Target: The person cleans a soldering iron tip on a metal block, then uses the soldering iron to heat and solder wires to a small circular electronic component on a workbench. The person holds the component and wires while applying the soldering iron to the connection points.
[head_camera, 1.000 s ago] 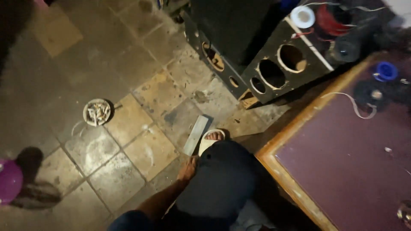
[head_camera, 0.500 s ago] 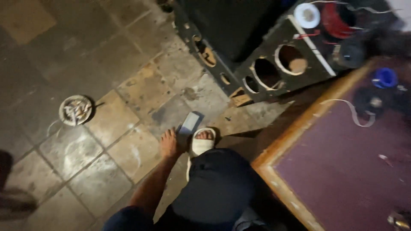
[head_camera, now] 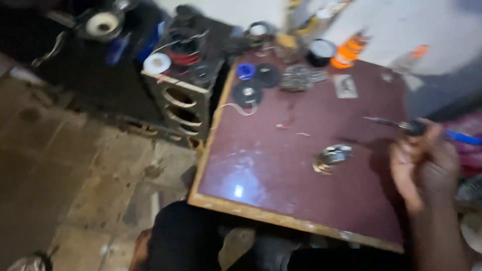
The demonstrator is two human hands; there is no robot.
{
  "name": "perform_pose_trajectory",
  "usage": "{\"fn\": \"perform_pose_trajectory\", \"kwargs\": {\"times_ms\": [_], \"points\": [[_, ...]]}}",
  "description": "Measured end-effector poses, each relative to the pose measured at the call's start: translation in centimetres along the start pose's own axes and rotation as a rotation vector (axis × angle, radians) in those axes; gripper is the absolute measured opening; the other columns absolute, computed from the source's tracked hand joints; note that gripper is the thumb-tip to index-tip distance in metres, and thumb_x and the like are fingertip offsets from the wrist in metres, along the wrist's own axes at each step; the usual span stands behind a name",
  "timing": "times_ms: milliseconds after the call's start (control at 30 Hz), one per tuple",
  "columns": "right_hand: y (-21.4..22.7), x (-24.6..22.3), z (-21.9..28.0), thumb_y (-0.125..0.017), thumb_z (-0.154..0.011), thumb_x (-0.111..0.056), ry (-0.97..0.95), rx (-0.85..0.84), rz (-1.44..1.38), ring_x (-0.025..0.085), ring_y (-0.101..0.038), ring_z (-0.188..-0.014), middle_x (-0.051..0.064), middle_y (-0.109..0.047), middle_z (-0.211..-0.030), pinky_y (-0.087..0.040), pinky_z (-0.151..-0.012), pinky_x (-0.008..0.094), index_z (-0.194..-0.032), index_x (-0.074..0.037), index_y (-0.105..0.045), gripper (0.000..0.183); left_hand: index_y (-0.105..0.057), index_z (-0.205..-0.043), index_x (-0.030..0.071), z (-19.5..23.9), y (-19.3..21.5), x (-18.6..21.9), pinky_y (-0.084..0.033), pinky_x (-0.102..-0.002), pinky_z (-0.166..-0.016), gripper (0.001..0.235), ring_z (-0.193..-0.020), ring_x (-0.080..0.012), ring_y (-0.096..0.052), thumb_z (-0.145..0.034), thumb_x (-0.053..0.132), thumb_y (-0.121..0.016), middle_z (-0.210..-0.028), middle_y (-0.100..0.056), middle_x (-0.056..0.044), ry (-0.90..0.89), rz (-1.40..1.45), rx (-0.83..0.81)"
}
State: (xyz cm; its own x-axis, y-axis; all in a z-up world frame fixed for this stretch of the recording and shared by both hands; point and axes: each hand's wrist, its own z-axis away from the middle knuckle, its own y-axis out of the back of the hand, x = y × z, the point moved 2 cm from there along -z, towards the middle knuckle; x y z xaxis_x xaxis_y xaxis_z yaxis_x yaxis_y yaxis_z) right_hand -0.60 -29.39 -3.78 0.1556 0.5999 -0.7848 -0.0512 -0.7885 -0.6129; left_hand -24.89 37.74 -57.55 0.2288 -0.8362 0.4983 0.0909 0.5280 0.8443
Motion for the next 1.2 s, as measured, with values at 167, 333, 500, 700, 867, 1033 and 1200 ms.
{"fn": "perform_pose_trajectory", "kwargs": {"times_ms": [167, 333, 500, 700, 867, 1033, 1200], "points": [[-1.3, -1.0, 0.3, -0.068, -0.103, -0.027, 0.053, 0.027, 0.016, 0.010, -0.046, -0.061, 0.002, -0.049, -0.076, -0.033, -0.050, 0.019, -0.104, -0.007, -0.066, 0.020, -0.055, -0.146, 0.011, 2.2, 6.2, -4.9, -0.042, -0.037, -0.105, 0.057, -0.117, -0.0250, -0.058, -0.091, 0.022, -0.061, -0.143, -0.062, -0.014, 0.236, 0.674, 0.220], [-2.6, -1.9, 1.0, -0.069, -0.103, -0.035, 0.124, 0.147, 0.060, 0.010, -0.041, -0.049, -0.001, -0.029, -0.046, -0.027, -0.043, 0.020, -0.054, -0.016, -0.039, 0.061, -0.034, -0.150, 0.015, -3.1, 33.7, 25.5, -0.051, -0.058, -0.084, 0.076, -0.086, -0.0480, -0.061, -0.078, 0.002, -0.052, -0.151, -0.054, -0.031, 0.071, 1.055, 0.175], [-4.6, -3.1, 1.9, -0.064, -0.101, -0.021, 0.099, 0.196, 0.072, 0.009, -0.040, -0.043, 0.000, -0.036, -0.047, -0.022, -0.039, 0.022, -0.055, -0.017, -0.039, 0.053, -0.038, -0.134, -0.008, 3.7, 39.0, 46.9, -0.051, -0.071, -0.062, 0.053, -0.072, -0.0638, -0.060, -0.083, -0.010, -0.051, -0.115, -0.062, -0.042, 0.150, 1.194, 0.297], [-4.7, -1.9, 2.3, -0.067, -0.100, -0.029, -0.076, 0.102, 0.014, 0.003, -0.041, -0.042, -0.004, -0.043, -0.060, -0.025, -0.038, 0.017, -0.103, -0.012, -0.069, 0.017, -0.044, -0.145, 0.011, -0.3, 35.5, 55.6, -0.058, -0.044, -0.049, 0.052, -0.056, -0.0370, -0.068, -0.095, 0.020, -0.056, -0.086, -0.070, -0.030, -0.232, 1.634, -0.033], [-6.1, -1.1, 3.5, -0.071, -0.096, -0.021, 0.070, -0.041, 0.270, 0.015, -0.048, -0.056, 0.007, -0.051, -0.074, -0.033, -0.040, 0.024, -0.109, -0.002, -0.063, 0.024, -0.028, -0.155, -0.005, -1.9, 34.2, 59.6, -0.011, -0.038, -0.131, 0.051, -0.157, -0.0253, -0.023, -0.104, 0.003, -0.033, -0.167, -0.025, -0.016, -0.590, 1.159, -0.026], [-10.0, 0.2, 6.0, -0.068, -0.097, -0.014, 0.270, -0.019, 0.607, 0.012, -0.046, -0.044, 0.007, -0.048, -0.063, -0.035, -0.040, 0.025, -0.099, -0.005, -0.057, 0.015, -0.024, -0.163, 0.012, -2.1, 32.2, 60.0, -0.039, -0.038, -0.097, 0.062, -0.119, -0.0227, -0.046, -0.104, 0.026, -0.034, -0.146, -0.044, -0.013, -0.261, 1.524, -0.359], [-11.4, 1.7, 6.8, -0.071, -0.094, -0.010, 0.381, -0.106, 0.689, 0.014, -0.049, -0.048, 0.009, -0.048, -0.064, -0.038, -0.044, 0.025, -0.101, 0.001, -0.058, 0.019, -0.024, -0.162, 0.011, -2.6, 29.9, 59.3, -0.023, -0.035, -0.122, 0.073, -0.152, -0.0130, -0.027, -0.097, 0.037, -0.045, -0.169, -0.027, -0.002, -0.191, 1.413, -0.360]]}}
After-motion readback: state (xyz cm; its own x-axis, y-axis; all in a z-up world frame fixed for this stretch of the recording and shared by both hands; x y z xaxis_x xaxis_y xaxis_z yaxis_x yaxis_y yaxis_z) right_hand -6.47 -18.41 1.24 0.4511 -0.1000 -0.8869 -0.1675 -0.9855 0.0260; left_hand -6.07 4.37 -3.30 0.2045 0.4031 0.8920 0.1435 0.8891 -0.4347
